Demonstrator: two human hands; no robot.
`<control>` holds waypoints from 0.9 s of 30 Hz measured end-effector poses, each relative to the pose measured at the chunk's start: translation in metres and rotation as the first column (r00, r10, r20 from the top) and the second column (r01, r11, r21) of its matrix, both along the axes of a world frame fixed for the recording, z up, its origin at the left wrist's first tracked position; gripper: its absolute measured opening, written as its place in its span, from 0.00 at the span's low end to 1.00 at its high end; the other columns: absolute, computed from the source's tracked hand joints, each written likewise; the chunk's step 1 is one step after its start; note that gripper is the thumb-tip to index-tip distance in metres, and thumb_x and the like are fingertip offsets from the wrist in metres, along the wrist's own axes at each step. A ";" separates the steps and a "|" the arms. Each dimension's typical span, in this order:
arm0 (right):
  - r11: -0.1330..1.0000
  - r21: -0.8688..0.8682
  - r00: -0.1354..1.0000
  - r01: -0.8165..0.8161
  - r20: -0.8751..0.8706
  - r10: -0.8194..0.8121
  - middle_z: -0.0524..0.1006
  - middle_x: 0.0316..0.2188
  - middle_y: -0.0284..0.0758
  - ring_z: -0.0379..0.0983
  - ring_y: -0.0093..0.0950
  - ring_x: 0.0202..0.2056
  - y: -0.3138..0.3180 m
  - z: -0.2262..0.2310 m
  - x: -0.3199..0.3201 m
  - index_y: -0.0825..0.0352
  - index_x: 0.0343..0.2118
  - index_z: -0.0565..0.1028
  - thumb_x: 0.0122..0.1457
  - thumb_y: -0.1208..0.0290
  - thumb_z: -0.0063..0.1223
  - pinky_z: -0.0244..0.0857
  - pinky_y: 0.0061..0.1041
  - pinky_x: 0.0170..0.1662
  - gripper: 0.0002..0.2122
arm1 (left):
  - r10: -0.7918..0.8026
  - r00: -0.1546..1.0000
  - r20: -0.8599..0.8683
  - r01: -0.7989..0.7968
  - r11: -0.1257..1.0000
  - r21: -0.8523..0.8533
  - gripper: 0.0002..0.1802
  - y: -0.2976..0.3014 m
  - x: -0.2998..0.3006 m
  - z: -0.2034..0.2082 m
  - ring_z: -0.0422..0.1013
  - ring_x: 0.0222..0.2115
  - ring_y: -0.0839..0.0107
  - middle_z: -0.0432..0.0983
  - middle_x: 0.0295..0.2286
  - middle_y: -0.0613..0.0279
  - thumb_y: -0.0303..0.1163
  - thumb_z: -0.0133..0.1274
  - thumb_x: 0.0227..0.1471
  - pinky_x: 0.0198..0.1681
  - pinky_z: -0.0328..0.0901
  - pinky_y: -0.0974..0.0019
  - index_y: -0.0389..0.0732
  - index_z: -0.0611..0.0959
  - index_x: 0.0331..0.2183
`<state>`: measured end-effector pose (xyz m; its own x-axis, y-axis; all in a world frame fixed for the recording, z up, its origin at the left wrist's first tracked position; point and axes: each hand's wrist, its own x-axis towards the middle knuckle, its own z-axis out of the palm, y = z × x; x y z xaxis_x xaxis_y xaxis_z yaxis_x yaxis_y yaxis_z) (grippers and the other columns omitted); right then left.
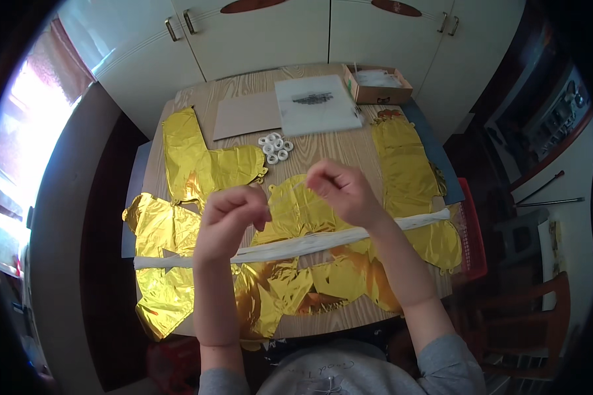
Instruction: Attach small plastic circular clips or connectors to gold foil sheets on a workbench.
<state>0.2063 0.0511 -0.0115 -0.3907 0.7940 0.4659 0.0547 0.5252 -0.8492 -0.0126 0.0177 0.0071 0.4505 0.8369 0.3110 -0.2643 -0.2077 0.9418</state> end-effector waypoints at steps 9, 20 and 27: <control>0.990 0.037 0.981 -0.133 0.150 0.126 0.71 0.18 0.36 0.68 0.32 0.19 -0.018 0.019 -0.003 0.67 0.25 0.71 0.56 0.66 0.47 0.60 0.25 0.24 0.09 | 0.523 0.772 -0.361 -0.369 0.831 0.417 0.07 0.003 0.014 -0.003 0.64 0.28 0.74 0.73 0.25 0.58 0.21 0.47 0.45 0.33 0.60 0.70 0.35 0.79 0.28; 0.980 0.159 0.969 -0.120 0.233 0.081 0.71 0.17 0.38 0.69 0.34 0.20 -0.021 0.018 -0.004 0.67 0.25 0.70 0.56 0.68 0.46 0.62 0.27 0.24 0.08 | 0.463 0.775 -0.430 -0.242 0.846 0.476 0.07 0.001 0.022 0.003 0.65 0.27 0.75 0.73 0.23 0.58 0.23 0.45 0.48 0.32 0.60 0.72 0.31 0.77 0.25; 0.982 0.111 0.943 -0.153 0.314 0.112 0.74 0.21 0.36 0.72 0.30 0.21 -0.019 0.011 -0.009 0.66 0.28 0.72 0.56 0.69 0.44 0.63 0.24 0.24 0.07 | 0.345 0.933 0.107 -0.355 0.929 0.106 0.06 0.002 0.029 0.001 0.64 0.28 0.74 0.72 0.23 0.59 0.23 0.49 0.46 0.35 0.61 0.72 0.34 0.79 0.29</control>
<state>0.1970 0.0323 -0.0003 -0.6277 0.6647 0.4051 0.2221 0.6518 -0.7252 0.0163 0.0200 0.0086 0.1031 0.8899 0.4443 -0.2321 -0.4129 0.8807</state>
